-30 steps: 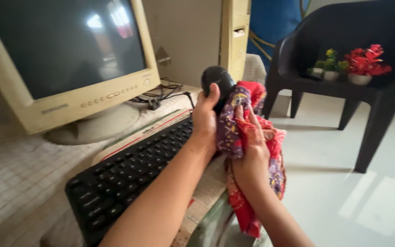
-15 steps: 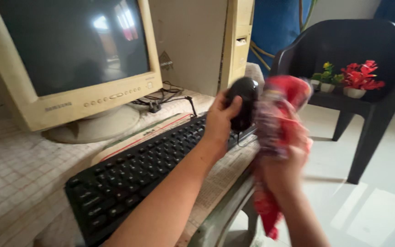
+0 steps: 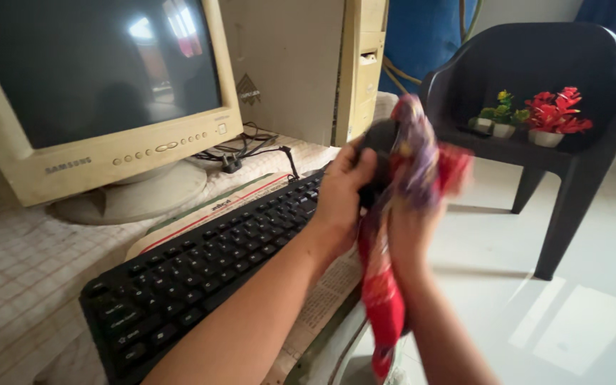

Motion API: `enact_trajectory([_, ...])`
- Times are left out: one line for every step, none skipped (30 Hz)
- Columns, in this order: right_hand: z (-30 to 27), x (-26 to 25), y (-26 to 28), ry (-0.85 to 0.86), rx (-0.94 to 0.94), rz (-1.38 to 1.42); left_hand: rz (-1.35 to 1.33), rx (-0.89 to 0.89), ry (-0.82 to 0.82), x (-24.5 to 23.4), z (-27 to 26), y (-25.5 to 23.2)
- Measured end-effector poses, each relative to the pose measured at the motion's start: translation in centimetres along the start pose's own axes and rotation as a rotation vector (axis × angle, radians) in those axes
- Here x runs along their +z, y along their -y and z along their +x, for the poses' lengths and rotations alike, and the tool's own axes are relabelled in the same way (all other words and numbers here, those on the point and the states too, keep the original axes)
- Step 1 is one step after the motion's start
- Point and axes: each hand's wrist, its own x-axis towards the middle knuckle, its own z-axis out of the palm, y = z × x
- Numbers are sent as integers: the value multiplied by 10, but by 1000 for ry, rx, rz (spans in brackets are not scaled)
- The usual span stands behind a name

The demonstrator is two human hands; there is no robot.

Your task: The person wipes a computer mouse and several small artificial flower pots with a red patterned cloth. They then place the cleaned items on a computer tower and a nearby chair.

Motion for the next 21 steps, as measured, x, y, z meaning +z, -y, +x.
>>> enact_trajectory([-17, 1, 3, 13, -44, 5, -92, -9, -11, -1, -1, -6])
enact_trajectory([-34, 1, 8, 24, -87, 12, -147, -12, 15, -1, -3, -12])
enact_trajectory([-46, 0, 16, 35, -130, 20, -202, -15, 41, -2, -4, -17])
enact_trajectory([-53, -3, 26, 85, -137, -31, -259, -19, 70, -1, -4, -22])
enact_trajectory([-59, -6, 37, 134, -144, -81, -304, -79, 10, -1, -2, -25])
enact_trajectory([-61, -12, 49, 184, -151, -135, -353, -140, -50, 0, -2, -27])
enact_trajectory([-62, -15, 60, 239, -139, -129, -401, -201, -111, 0, -1, -27])
enact_trajectory([-64, -18, 70, 293, -123, -122, -354, -117, -88, -2, -2, -27])
enact_trajectory([-66, -21, 79, 347, -108, -115, -307, -32, -65, -6, -4, -26])
enact_trajectory([-66, -21, 85, 354, -217, -218, -257, 54, -38, -10, -2, -25])
enact_trajectory([-66, -21, 88, 359, -327, -320, -347, 58, 147, -14, -2, -22])
enact_trajectory([-66, -21, 89, 365, -436, -425, -438, 62, 330, -18, -3, -17])
enact_trajectory([-65, -20, 87, 341, -466, -403, -527, 69, 515, -22, -1, -11])
enact_trajectory([-63, -19, 83, 316, -493, -383, -462, 21, 445, -25, 1, -4])
enact_trajectory([-59, -17, 78, 291, -520, -363, -397, -25, 375, -25, 5, 5])
enact_trajectory([-52, -15, 72, 262, -513, -382, -330, -70, 307, -24, 10, 11])
enact_trajectory([-43, -12, 66, 233, -506, -401, -262, -114, 238, -22, 14, 15])
enact_trajectory([-32, -8, 61, 203, -501, -418, -192, -155, 169, -20, 16, 17])
enact_trajectory([-18, -2, 57, 204, -454, -286, -122, -195, 100, -18, 17, 17])
enact_trajectory([-5, 3, 53, 204, -405, -157, -145, -208, 118, -16, 15, 15])
enact_trajectory([6, 7, 52, 204, -356, -29, -168, -221, 136, -14, 9, 11])
